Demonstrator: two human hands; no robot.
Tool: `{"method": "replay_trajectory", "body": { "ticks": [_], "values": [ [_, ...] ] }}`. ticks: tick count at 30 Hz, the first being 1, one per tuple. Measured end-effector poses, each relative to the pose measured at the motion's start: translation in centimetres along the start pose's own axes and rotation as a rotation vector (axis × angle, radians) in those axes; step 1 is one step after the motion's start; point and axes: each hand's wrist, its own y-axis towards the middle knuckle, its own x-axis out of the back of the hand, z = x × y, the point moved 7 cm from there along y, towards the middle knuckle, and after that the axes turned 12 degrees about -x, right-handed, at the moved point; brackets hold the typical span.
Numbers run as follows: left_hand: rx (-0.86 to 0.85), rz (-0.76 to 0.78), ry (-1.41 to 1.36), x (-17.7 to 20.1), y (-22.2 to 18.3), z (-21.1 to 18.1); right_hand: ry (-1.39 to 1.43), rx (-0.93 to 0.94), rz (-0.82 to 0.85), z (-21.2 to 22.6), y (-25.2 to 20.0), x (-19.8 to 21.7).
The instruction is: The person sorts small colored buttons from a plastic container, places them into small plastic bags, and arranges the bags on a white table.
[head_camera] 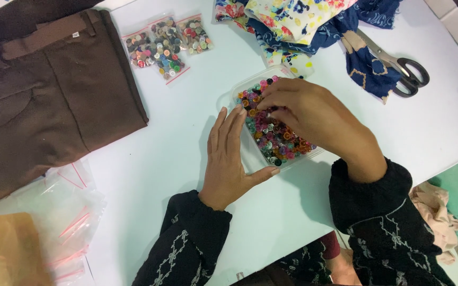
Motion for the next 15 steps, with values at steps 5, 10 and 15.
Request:
{"method": "replay_trajectory", "body": {
  "ticks": [5,10,15],
  "values": [
    [-0.039,0.015,0.143,0.6,0.1,-0.8,0.017,0.071,-0.069,-2.4,-1.9,0.6],
    [-0.031,0.027,0.139,0.5,0.0,-0.8,-0.082,0.077,-0.124,-3.4,-1.5,-2.1],
    [-0.038,0.024,0.147,0.4,-0.1,-0.7,-0.084,0.051,0.087,-3.7,-1.4,-4.0]
  ]
}}
